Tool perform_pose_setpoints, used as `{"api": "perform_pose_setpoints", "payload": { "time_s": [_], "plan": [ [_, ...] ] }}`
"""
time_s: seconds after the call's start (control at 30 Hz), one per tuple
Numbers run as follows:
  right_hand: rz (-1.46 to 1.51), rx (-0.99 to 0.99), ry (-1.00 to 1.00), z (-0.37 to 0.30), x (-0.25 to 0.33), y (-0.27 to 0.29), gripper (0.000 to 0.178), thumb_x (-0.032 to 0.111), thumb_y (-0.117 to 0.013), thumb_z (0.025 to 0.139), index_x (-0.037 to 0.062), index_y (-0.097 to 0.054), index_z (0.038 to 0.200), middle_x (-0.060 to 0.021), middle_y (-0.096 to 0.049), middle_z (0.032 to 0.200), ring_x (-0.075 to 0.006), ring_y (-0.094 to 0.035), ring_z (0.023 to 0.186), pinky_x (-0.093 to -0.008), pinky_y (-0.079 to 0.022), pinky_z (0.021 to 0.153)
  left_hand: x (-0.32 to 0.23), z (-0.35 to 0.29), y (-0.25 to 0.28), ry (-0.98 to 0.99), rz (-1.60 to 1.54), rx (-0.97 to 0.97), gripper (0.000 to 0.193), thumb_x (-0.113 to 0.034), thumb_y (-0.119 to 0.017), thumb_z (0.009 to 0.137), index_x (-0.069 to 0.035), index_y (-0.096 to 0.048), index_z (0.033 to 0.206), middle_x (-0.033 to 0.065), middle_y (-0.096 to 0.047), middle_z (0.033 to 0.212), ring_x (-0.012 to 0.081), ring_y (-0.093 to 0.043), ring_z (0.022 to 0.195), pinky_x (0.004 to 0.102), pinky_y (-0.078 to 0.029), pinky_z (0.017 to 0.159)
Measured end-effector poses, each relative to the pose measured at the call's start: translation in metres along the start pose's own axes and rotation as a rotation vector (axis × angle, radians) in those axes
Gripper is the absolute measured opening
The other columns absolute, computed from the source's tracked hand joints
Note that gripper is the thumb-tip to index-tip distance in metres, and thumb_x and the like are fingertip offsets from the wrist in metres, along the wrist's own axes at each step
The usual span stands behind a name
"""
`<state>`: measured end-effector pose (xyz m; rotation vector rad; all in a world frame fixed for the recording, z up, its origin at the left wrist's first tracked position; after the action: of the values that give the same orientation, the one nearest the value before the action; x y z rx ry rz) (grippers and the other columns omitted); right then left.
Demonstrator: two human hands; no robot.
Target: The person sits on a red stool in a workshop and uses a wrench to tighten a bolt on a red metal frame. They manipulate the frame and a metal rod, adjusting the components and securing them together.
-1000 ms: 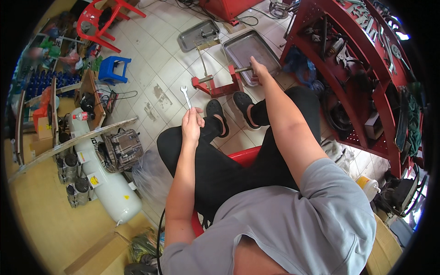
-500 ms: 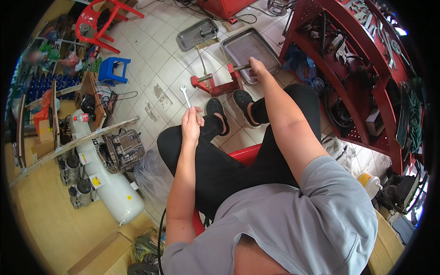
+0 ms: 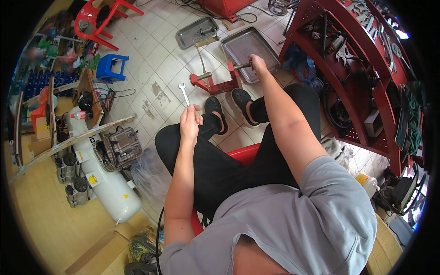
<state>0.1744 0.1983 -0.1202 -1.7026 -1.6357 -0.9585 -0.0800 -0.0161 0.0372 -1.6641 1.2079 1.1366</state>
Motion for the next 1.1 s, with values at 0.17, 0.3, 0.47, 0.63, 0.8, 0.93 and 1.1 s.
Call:
{"api": "perform_pose_setpoints", "payload": {
  "time_s": [0.17,0.3,0.47,0.63,0.8,0.93,1.1],
  "plan": [
    [-0.089,-0.075,-0.055,0.013,-0.017,0.005,0.023,0.027,-0.053,0.071,0.0049,-0.057,0.073,-0.0046,-0.048,0.064,-0.0175,-0.047,0.058,-0.0335,-0.041,0.052,-0.002,0.000,-0.005,0.001,0.004,0.007,0.034,-0.027,-0.033,0.097,0.000,-0.050,0.086,-0.0014,-0.034,0.055,0.0089,-0.036,0.051,0.0234,-0.034,0.050],
    [0.008,0.010,0.151,0.015,-0.002,0.000,0.034,0.032,-0.055,0.074,-0.0010,-0.057,0.081,-0.0087,-0.053,0.073,-0.0189,-0.051,0.064,-0.0342,-0.045,0.056,-0.002,0.000,-0.005,0.010,0.011,0.004,0.034,-0.027,-0.033,0.097,0.000,-0.050,0.086,-0.0014,-0.034,0.055,0.0090,-0.036,0.051,0.0234,-0.034,0.050],
    [-0.060,-0.104,-0.113,-0.011,-0.005,-0.001,0.030,0.027,-0.054,0.074,-0.0031,-0.056,0.079,-0.0099,-0.053,0.073,-0.0178,-0.049,0.063,-0.0326,-0.044,0.053,-0.002,-0.004,0.002,0.014,0.019,-0.015,0.034,-0.027,-0.033,0.097,0.000,-0.050,0.086,-0.0014,-0.034,0.055,0.0090,-0.036,0.051,0.0235,-0.034,0.050],
    [0.043,-0.005,0.017,0.018,-0.005,0.002,0.035,0.032,-0.055,0.076,-0.0028,-0.058,0.079,-0.0098,-0.054,0.071,-0.0185,-0.052,0.063,-0.0323,-0.042,0.050,-0.003,0.001,-0.006,0.005,0.015,0.014,0.034,-0.027,-0.033,0.097,0.001,-0.050,0.086,-0.0014,-0.034,0.055,0.0090,-0.037,0.051,0.0234,-0.034,0.050],
    [-0.023,-0.108,-0.051,-0.006,-0.004,-0.001,0.029,0.028,-0.053,0.074,-0.0003,-0.056,0.070,-0.0073,-0.050,0.062,-0.0164,-0.047,0.053,-0.0311,-0.039,0.048,-0.001,-0.003,0.000,0.019,0.018,-0.001,0.034,-0.027,-0.033,0.097,0.001,-0.050,0.086,-0.0013,-0.034,0.055,0.0090,-0.037,0.051,0.0233,-0.034,0.050],
    [-0.070,-0.063,-0.024,0.012,-0.009,0.003,0.032,0.032,-0.056,0.073,0.0003,-0.058,0.073,-0.0069,-0.050,0.061,-0.0158,-0.046,0.052,-0.0309,-0.037,0.048,-0.004,-0.001,-0.005,0.003,0.020,0.021,0.034,-0.027,-0.033,0.097,0.000,-0.050,0.086,-0.0014,-0.034,0.055,0.0092,-0.037,0.051,0.0233,-0.034,0.050],
    [0.058,-0.065,0.060,0.014,-0.004,0.003,0.032,0.032,-0.056,0.074,0.0008,-0.060,0.081,-0.0065,-0.052,0.064,-0.0170,-0.049,0.054,-0.0321,-0.037,0.048,-0.005,-0.004,-0.006,0.022,0.009,0.017,0.034,-0.027,-0.034,0.097,0.000,-0.050,0.085,-0.0016,-0.034,0.055,0.0094,-0.038,0.051,0.0231,-0.034,0.051]
  ]
}}
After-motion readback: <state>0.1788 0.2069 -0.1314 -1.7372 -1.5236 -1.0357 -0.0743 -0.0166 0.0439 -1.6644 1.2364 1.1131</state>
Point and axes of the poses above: each hand's wrist, its own z-axis towards the middle knuckle, its own y-axis out of the back of the hand, x = y × z, the point moved 7 cm from there along z, towards the middle knuckle
